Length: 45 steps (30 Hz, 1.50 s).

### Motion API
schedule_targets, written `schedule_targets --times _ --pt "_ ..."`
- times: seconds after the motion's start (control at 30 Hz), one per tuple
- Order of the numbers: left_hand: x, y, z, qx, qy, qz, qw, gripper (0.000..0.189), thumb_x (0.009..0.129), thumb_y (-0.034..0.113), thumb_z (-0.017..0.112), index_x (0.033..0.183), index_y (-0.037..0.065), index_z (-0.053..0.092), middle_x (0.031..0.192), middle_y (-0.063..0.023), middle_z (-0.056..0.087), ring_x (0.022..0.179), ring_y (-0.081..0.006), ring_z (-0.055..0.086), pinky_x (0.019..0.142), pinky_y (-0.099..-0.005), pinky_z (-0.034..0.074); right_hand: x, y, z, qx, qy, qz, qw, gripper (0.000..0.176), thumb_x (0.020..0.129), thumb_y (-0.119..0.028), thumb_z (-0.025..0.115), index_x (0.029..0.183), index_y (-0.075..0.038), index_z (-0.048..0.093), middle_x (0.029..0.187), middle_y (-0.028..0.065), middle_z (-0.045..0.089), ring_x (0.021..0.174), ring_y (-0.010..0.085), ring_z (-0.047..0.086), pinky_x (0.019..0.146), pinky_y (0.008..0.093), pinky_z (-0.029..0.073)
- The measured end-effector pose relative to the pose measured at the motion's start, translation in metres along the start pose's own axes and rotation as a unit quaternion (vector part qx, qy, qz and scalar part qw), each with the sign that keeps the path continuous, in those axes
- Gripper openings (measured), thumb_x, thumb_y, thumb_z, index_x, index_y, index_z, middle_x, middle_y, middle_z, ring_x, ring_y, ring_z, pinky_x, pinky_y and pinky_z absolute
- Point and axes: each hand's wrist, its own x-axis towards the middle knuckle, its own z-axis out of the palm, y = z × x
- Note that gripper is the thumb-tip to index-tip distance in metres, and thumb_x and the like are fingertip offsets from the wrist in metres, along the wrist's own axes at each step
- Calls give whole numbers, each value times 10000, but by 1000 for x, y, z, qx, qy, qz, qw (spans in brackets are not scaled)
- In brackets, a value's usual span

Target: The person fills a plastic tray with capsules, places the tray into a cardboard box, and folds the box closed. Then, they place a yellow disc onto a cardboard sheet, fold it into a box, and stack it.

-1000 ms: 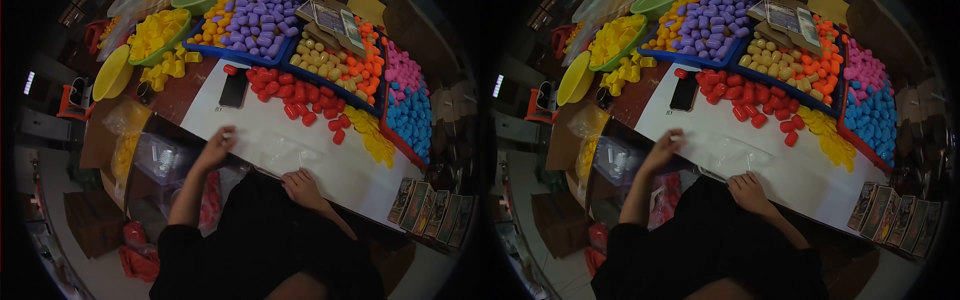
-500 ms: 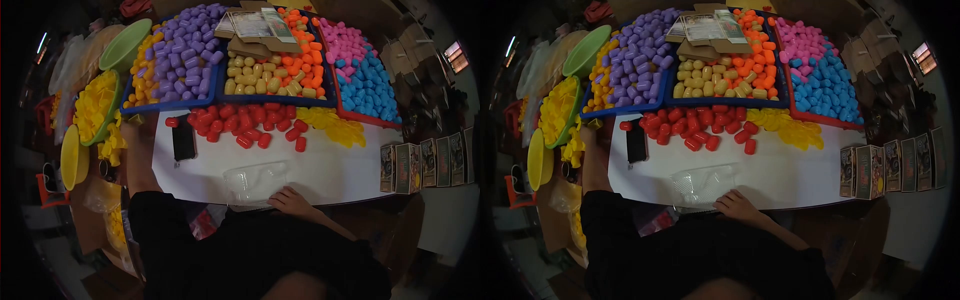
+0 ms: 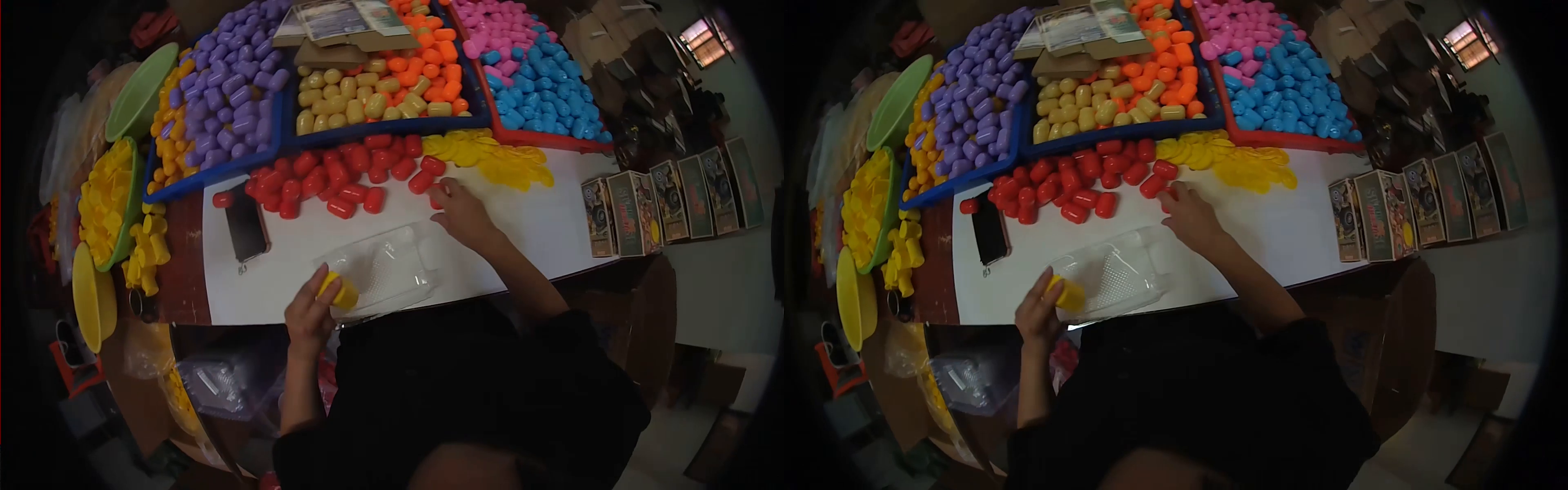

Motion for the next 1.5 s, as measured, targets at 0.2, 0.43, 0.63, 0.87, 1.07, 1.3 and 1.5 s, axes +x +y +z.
schedule_targets --times 0.2,0.43,0.63,0.87,1.07,1.3,1.5 --pt "-43 26 16 -66 -38 -78 994 359 712 -34 577 1057 52 629 1181 -187 567 1039 -334 581 965 -463 385 -1 21 14 83 129 -54 987 310 761 -50 593 1067 -48 540 1102 198 484 953 357 542 821 382 471" --pt "-65 23 58 -90 38 -65 993 282 748 41 616 1029 61 611 1105 -161 600 975 -302 594 974 -528 324 25 60 -69 143 308 93 936 162 858 -163 565 837 -3 559 813 164 517 744 318 538 640 397 433" --pt "-42 47 63 -138 33 -190 972 259 749 29 620 1004 59 587 1026 -145 623 956 -301 601 1005 -535 295 76 167 -145 39 286 279 916 316 814 -326 645 793 -19 574 792 152 593 735 305 588 646 392 450" --pt "-67 41 75 -186 94 -300 931 170 798 81 584 968 70 579 1020 -108 625 955 -268 595 1046 -541 207 159 239 -148 -136 173 225 949 283 787 -192 622 1026 -55 558 932 156 641 870 325 630 722 411 501" --pt "-54 38 63 33 -37 -182 982 164 800 95 581 964 111 590 1056 -82 618 1001 -250 574 992 -560 275 212 266 -114 -310 17 219 925 221 802 -111 530 1015 -88 586 1023 155 640 922 318 629 754 413 509" --pt "-69 34 68 -7 27 -269 963 104 806 80 520 895 106 567 984 -83 621 954 -255 588 993 -562 276 215 285 -124 -165 13 130 978 362 746 -229 615 1074 -78 595 956 182 634 916 337 622 772 397 503" --pt "-71 27 70 -66 104 -260 958 102 831 158 461 875 93 526 931 -97 622 911 -250 602 1029 -557 217 227 232 -138 142 -8 167 976 422 719 -305 648 1062 -63 598 957 154 644 850 248 628 747 338 500"
